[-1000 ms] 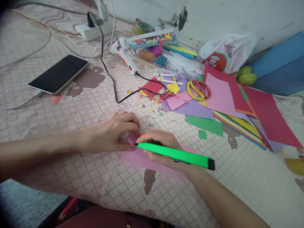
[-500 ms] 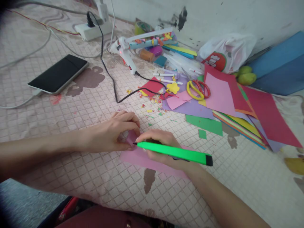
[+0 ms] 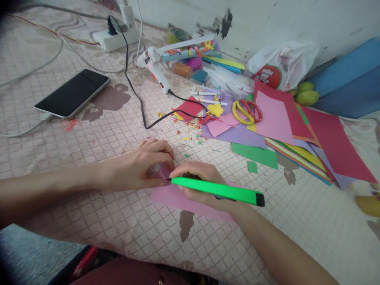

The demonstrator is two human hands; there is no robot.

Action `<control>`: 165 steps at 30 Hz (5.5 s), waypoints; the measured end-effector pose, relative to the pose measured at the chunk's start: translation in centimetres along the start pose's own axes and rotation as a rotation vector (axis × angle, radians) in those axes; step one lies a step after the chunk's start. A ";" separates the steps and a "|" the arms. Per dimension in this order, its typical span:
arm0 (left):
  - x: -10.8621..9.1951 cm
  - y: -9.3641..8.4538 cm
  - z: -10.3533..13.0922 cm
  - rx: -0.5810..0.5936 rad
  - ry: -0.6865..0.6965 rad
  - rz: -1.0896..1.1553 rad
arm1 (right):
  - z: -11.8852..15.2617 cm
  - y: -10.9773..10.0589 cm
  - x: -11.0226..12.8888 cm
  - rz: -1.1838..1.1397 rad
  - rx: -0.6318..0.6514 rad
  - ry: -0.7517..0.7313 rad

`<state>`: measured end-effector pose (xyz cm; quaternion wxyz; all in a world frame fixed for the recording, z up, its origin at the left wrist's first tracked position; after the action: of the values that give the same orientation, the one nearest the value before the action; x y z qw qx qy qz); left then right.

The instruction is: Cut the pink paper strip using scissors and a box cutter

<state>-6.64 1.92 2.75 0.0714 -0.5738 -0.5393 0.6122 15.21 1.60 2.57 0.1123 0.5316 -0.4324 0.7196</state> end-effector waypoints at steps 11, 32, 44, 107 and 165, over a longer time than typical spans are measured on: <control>-0.2 0.0 0.0 -0.003 -0.005 -0.004 | -0.1 -0.2 0.1 -0.013 0.016 0.002; -0.1 -0.1 0.1 0.009 -0.013 -0.015 | 0.3 -0.1 0.3 -0.046 -0.129 -0.002; -0.3 0.1 0.3 -0.004 -0.012 -0.086 | 1.3 0.0 1.0 -0.040 -0.350 0.080; 0.6 -0.8 0.1 0.019 -0.008 -0.027 | -3.6 -2.1 0.3 -0.145 0.211 -0.022; 0.6 -0.5 0.0 0.036 -0.032 -0.048 | -4.6 -2.1 -0.9 -0.102 0.329 -0.021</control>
<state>-7.08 2.58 2.80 0.0877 -0.5494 -0.5427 0.6292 13.79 6.52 2.59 0.0556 0.5713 -0.2825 0.7686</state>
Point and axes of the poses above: each hand's wrist, its own z-axis away from the middle knuckle, its own y-axis out of the palm, x = y × z, the point moved 1 cm from there along -z, towards the middle knuckle, and after that the axes turned 12 degrees about y, right-handed, at the moved point
